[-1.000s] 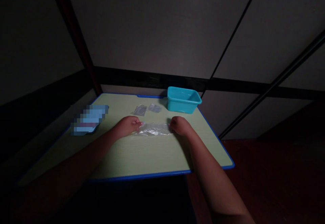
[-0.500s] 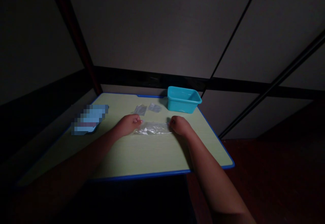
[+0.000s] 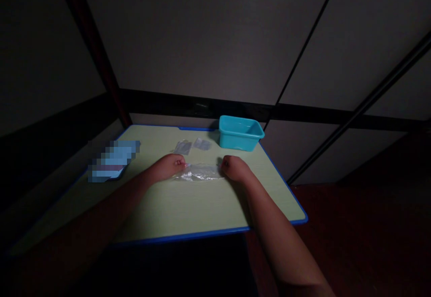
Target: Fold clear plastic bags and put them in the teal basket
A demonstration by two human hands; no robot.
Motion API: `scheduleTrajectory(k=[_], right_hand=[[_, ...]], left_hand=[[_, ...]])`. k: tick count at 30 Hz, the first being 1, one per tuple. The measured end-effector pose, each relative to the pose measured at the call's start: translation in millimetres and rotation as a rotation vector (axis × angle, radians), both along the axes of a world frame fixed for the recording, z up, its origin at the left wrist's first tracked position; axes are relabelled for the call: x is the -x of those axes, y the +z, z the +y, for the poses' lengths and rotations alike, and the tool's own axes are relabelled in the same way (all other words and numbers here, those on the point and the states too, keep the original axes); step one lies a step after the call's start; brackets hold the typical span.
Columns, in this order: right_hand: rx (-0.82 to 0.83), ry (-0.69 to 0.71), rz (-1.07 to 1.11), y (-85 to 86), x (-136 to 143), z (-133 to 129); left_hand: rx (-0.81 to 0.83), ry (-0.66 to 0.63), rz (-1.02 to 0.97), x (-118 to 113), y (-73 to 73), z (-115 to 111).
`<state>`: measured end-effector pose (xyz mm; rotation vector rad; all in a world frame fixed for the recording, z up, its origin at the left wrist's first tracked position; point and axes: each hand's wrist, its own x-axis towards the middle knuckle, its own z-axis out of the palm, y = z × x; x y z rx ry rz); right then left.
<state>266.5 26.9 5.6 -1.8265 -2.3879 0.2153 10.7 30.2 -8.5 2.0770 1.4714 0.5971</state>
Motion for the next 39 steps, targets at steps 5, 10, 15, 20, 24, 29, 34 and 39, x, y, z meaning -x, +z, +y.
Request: scheduleTrajectory(k=[5,10,15,20,24,29,34,39], right_hand=[[0.003,-0.008,0.012,0.6,0,0],[-0.006,-0.016,-0.008,2.9,2,-2],[-0.004,-0.019,-0.016,3.6,4,-4],[-0.011,-0.025,-0.067,3.1,5,-3],[-0.011,-0.049,-0.067,3.0,6,-4],[-0.021,-0.058,-0.07,1.3,4,-4],[-0.013,-0.051,-0.042,-1.8,2,-2],[-0.019,-0.054,-0.07,-0.6,3,-3]], left_hand=[[-0.091,0.021,0.044,-2,1.1,-2],[-0.196,0.05,0.18,-5,4.7,-5],[-0.296,-0.029,0.2,-4,3.5,-3],[-0.317,-0.068,0.156,-5,2.9,-1],[-0.278,-0.025,0.142,-6,4.0,-3],[-0.214,0.035,0.123,-8,5.0,-6],[-0.162,0.04,0.073,-9,6.7,-9],[-0.143,0.047,0.038,-8,8.2,-11]])
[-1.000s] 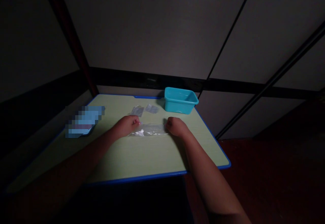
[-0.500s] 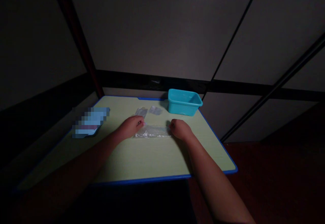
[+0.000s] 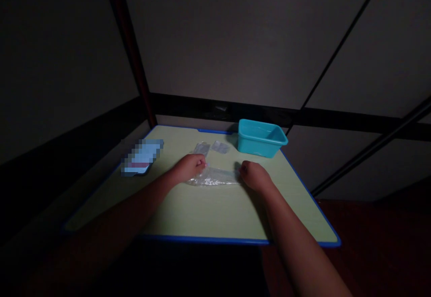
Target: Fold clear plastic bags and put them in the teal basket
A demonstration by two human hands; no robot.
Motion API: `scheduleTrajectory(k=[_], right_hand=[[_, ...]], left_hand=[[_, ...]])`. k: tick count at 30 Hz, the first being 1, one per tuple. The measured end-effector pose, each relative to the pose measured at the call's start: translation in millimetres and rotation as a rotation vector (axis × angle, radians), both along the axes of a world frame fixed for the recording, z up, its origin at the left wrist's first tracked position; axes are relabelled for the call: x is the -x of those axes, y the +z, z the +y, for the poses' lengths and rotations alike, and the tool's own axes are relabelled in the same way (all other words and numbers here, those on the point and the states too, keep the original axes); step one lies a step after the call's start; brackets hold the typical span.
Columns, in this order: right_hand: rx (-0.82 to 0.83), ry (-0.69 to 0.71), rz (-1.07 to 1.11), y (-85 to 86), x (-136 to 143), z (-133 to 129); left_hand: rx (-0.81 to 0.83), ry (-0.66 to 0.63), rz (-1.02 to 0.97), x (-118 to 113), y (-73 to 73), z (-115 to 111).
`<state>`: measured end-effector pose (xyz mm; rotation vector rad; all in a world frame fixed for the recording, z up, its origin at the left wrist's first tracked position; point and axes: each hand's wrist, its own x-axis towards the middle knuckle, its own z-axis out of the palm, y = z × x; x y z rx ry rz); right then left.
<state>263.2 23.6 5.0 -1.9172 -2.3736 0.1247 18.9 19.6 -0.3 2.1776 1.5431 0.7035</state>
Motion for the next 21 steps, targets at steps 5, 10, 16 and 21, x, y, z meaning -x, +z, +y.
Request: scheduleTrajectory(k=[5,10,16,21], right_hand=[[0.0,0.025,0.027,2.4,2.7,-2.0],[0.016,0.024,0.013,2.3,3.4,-2.1],[-0.005,0.023,-0.026,1.7,3.4,-2.7],[0.002,-0.019,-0.022,3.7,4.8,-2.8]], left_hand=[[0.036,-0.03,-0.024,-0.3,1.0,-2.2],[0.094,-0.069,-0.103,2.5,-3.8,1.2],[0.275,-0.133,-0.189,7.9,-8.6,7.5],[0.307,-0.133,-0.244,8.9,-6.1,7.0]])
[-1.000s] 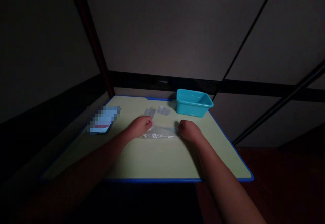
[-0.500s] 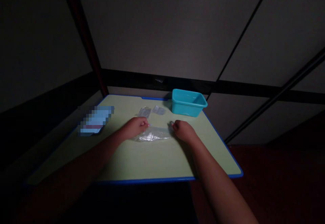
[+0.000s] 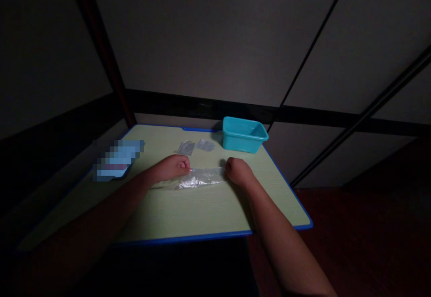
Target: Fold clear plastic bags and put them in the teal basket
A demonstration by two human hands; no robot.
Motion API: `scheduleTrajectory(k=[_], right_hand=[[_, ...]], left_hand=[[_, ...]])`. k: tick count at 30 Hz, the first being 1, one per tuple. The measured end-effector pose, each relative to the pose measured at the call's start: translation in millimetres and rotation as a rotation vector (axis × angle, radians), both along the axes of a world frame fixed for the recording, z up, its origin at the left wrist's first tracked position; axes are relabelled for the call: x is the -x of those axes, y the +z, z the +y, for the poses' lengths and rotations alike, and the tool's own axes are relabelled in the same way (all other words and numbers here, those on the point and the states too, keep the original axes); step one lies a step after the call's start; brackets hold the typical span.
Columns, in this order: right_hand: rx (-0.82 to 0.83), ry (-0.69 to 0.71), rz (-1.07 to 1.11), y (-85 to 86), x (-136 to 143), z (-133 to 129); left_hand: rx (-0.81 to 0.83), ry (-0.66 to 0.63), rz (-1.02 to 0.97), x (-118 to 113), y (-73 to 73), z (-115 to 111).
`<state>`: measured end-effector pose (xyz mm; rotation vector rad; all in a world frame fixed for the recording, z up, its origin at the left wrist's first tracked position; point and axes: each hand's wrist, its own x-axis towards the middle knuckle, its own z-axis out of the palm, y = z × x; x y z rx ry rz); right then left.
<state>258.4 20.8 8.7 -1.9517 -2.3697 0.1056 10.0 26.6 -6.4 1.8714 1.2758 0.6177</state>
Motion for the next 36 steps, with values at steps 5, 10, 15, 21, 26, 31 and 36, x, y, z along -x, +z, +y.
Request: scheduleTrajectory(k=[5,10,15,21,26,31,36], right_hand=[[-0.016,-0.019,-0.01,-1.3,1,2],[-0.03,-0.035,-0.029,-4.0,3,2],[-0.046,-0.03,-0.063,-4.4,5,-1],[-0.034,-0.051,-0.112,-4.5,10,-5],[-0.019,-0.069,-0.161,-3.2,13,-8],[-0.011,-0.078,-0.191,-0.1,15,-10],[-0.021,-0.074,-0.186,0.8,16,-11]], left_hand=[[0.006,0.019,0.017,2,0.0,1],[0.055,0.026,0.019,5,1.3,2],[0.063,0.036,-0.044,6,5.9,0],[0.1,0.058,-0.005,9,17.4,-6],[0.067,0.03,0.122,12,9.8,-2],[-0.05,0.079,0.105,6,7.3,-6],[-0.065,0.046,0.181,1,12.1,-12]])
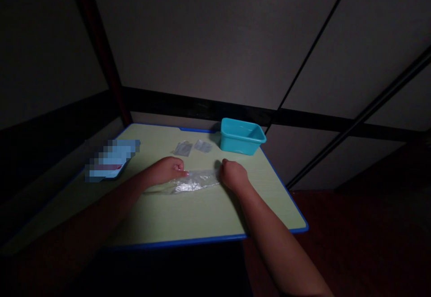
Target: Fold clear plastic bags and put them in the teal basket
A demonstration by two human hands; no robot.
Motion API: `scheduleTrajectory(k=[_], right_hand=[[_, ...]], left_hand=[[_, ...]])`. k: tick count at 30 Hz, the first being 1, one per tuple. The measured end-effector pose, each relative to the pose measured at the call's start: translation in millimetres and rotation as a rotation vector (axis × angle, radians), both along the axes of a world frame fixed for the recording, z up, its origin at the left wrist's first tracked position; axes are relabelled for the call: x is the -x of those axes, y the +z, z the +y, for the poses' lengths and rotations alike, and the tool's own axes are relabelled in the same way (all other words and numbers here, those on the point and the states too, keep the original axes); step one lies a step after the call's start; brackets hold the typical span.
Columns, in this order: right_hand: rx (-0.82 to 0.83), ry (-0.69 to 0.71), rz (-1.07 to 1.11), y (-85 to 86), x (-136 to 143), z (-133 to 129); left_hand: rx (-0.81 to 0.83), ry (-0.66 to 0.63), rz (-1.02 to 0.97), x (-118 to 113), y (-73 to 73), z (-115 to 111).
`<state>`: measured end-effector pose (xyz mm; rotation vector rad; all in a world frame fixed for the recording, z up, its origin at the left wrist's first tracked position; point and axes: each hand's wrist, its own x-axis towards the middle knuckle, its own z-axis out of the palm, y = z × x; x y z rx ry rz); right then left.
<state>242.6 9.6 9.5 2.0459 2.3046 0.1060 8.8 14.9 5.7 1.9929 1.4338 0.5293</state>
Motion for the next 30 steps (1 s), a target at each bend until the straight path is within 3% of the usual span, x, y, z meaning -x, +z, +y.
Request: scheduleTrajectory(k=[9,30], right_hand=[[0.003,0.004,-0.024,1.0,0.0,-1.5],[0.013,-0.033,-0.065,-0.1,3.0,-2.3]], left_hand=[[-0.043,-0.075,0.056,-0.7,-0.8,-0.4],[-0.218,-0.001,0.354,-7.3,-7.4,-0.9]])
